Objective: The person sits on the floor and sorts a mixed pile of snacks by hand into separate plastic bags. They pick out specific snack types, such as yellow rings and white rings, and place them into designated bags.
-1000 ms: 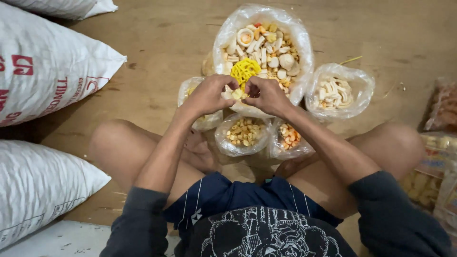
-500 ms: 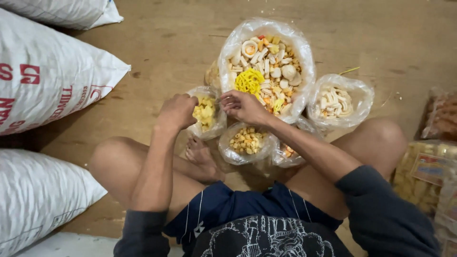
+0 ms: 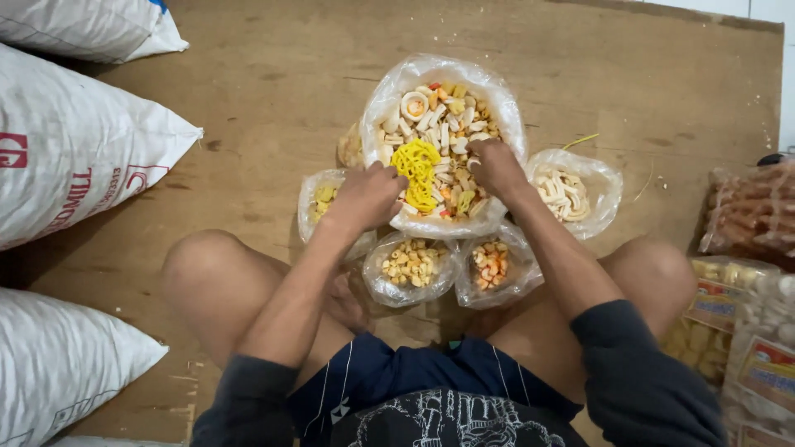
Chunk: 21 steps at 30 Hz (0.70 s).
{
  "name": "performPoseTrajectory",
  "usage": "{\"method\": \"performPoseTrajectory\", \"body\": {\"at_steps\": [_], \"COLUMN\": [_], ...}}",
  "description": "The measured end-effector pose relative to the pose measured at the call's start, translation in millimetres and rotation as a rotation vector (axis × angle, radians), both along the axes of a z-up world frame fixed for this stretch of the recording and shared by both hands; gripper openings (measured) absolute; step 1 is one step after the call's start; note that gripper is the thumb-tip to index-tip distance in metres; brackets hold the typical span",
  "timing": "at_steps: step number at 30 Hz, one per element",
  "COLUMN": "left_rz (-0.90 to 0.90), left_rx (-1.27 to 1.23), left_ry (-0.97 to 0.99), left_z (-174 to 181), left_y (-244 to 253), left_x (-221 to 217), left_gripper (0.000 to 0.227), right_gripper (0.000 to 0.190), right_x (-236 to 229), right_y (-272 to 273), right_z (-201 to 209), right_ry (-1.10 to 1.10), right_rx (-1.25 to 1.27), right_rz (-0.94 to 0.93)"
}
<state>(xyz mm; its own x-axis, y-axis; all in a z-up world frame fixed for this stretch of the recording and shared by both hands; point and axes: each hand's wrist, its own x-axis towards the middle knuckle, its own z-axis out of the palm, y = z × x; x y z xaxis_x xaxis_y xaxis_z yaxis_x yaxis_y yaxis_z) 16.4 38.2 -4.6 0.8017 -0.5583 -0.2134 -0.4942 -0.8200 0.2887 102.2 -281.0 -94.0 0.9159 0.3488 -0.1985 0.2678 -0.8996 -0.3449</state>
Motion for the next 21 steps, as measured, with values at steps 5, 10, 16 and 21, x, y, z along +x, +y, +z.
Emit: {"method": "performPoseTrajectory", "body": {"at_steps": [5,10,16,21], "left_rz": [-0.052,-0.037,-0.063,0.073], "left_rx": [-0.009,-0.023,-0.016,-0.069], "left_ry": [-0.072,-0.079,-0.104,-0.224], "left_z": [-17,-5,-25,3], "left_y": [-23,-33,-32,-36], "left_x": [6,7,6,16], "left_gripper": [0.034,0.032,0.028,0.046], "right_gripper": [0.046,0.039,0.032,0.034], "right_x": [-7,8,8,6], "right_y": [37,43,46,60], "right_z": [44,13,10,98], "right_ry": [-0.003,-0.107,-0.041,0.114], "right_rx": [0.046,0.022,-0.093,0.209], "right_rz": [-0.008,0.026,0.018,-0.079]}}
